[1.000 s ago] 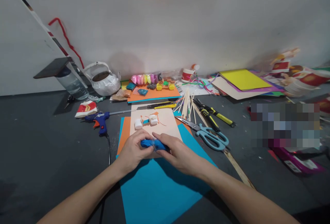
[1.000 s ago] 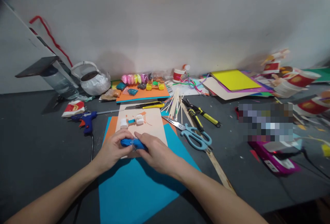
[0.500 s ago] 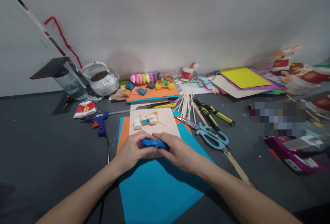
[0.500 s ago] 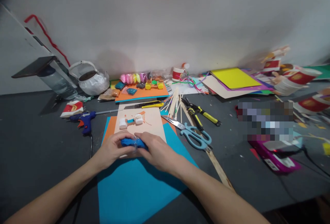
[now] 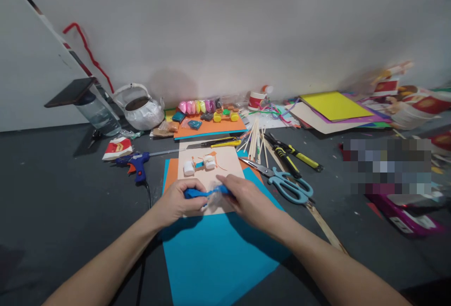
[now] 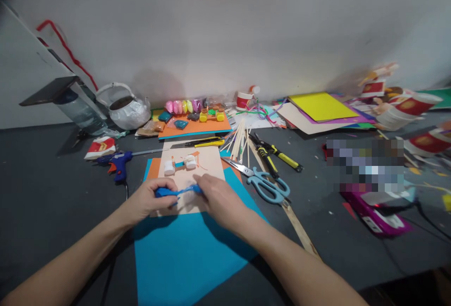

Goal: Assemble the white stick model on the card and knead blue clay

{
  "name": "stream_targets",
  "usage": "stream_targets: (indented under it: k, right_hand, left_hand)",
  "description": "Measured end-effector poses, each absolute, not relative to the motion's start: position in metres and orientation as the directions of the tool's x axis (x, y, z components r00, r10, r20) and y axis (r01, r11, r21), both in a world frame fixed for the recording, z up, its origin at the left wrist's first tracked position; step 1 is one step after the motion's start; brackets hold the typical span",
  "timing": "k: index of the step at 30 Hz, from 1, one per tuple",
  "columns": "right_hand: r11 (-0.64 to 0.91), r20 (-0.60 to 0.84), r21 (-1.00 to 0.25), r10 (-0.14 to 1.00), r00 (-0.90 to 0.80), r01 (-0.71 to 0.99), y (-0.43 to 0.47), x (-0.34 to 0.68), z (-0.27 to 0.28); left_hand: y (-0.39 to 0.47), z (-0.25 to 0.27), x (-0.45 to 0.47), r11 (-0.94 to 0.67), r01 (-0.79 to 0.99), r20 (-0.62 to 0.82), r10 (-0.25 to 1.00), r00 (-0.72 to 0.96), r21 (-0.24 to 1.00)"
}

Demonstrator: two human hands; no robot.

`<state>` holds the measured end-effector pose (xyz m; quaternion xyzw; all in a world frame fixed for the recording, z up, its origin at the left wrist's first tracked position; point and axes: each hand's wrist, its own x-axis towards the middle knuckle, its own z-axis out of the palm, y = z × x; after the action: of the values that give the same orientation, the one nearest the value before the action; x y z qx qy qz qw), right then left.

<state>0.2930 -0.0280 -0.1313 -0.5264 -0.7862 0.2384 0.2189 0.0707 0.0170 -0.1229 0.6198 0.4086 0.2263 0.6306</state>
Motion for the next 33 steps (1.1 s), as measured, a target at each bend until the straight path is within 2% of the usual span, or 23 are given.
stream_targets:
  k: [3, 6, 12, 17, 20, 23, 25, 28, 31, 33]
  right_hand:
    - [0.261, 0.150, -0.574, 0.965, -0.214, 0.776, -0.019, 0.310, -0.132]
    - [0.230, 0.204, -0.595, 0.970, -0.131, 0.770, -0.014, 0.320, -0.129]
    - [0.221, 0.248, -0.690, 0.967, -0.062, 0.689, -0.013, 0.319, -0.125]
    - [0.232, 0.238, -0.744, 0.968, -0.076, 0.626, -0.011, 0.318, -0.126]
    - [0.237, 0.229, -0.766, 0.969, -0.091, 0.598, -0.011, 0.318, -0.126]
    - [0.239, 0.224, -0.788, 0.970, -0.097, 0.568, -0.011, 0.317, -0.126]
    - [0.238, 0.218, -0.802, 0.971, -0.102, 0.548, -0.011, 0.317, -0.126]
    - [0.236, 0.211, -0.822, 0.971, -0.108, 0.518, -0.011, 0.316, -0.126]
    - [0.234, 0.204, -0.843, 0.972, -0.114, 0.484, -0.012, 0.315, -0.125]
    - [0.232, 0.198, -0.860, 0.973, -0.121, 0.455, -0.012, 0.313, -0.124]
  left_hand:
    - [0.025, -0.113, 0.061, 0.182, 0.182, -0.254, 0.787, 0.562, 0.966]
    - [0.025, -0.104, 0.060, 0.157, 0.196, -0.241, 0.794, 0.559, 0.968]
    - [-0.001, -0.102, 0.075, -0.079, 0.336, -0.175, 0.730, 0.661, 0.939]
    - [-0.024, -0.107, 0.087, -0.265, 0.231, 0.012, 0.680, 0.733, 0.936]
    - [-0.028, -0.109, 0.091, -0.221, 0.252, -0.049, 0.654, 0.755, 0.942]
    - [-0.029, -0.114, 0.092, -0.107, 0.297, -0.142, 0.695, 0.704, 0.949]
    - [-0.030, -0.120, 0.093, -0.112, 0.308, -0.135, 0.722, 0.679, 0.945]
    - [-0.034, -0.129, 0.096, -0.365, 0.321, 0.023, 0.690, 0.723, 0.874]
    - [-0.039, -0.135, 0.100, -0.679, 0.290, 0.180, 0.532, 0.828, 0.674]
    - [-0.042, -0.138, 0.103, -0.768, 0.254, 0.203, 0.444, 0.873, 0.588]
